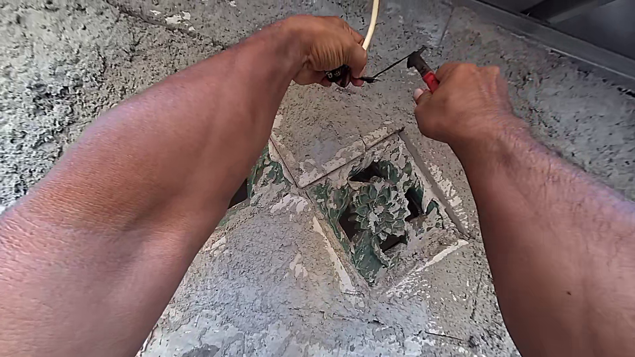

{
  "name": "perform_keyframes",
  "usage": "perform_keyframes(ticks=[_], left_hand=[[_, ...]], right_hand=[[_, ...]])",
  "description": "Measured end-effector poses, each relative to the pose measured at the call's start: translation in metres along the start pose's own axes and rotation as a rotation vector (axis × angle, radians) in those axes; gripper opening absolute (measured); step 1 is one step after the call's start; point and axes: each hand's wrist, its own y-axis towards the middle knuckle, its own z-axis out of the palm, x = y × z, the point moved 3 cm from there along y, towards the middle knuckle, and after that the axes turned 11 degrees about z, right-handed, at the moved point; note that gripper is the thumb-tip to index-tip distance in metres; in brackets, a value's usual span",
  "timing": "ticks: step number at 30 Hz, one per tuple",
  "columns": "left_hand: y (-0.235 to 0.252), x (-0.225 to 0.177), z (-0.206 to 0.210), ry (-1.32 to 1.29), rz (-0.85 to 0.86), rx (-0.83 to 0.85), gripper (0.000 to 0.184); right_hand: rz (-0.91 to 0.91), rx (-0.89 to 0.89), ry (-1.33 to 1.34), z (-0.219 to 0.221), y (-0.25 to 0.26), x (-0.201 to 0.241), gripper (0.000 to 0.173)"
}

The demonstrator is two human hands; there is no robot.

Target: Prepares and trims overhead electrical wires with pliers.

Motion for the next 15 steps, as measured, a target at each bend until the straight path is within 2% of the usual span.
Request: perform_keyframes(ticks=[4,8,11,15], left_hand=[[0.003,-0.003,-0.005,0.04,0.012,0.001,0.01],[0.005,-0.001,-0.01,0.094,0.001,-0.02,0.011],[0.004,0.001,-0.011,0.104,0.0,-0.021,0.014],[-0.004,0.003,-0.009,-0.015,0.016,-0.03,0.008]], right_hand=[[-0.008,-0.077,0.127,-0.017,-0.001,0.019,0.039],[-0.1,-0.196,0.229,-0.028,-0.015,0.03,0.036],[-0.247,-0.271,0.273,-0.026,-0.037,0.033,0.038],[-0.545,-0.339,0.281,-0.001,-0.079,0.028,0.034]])
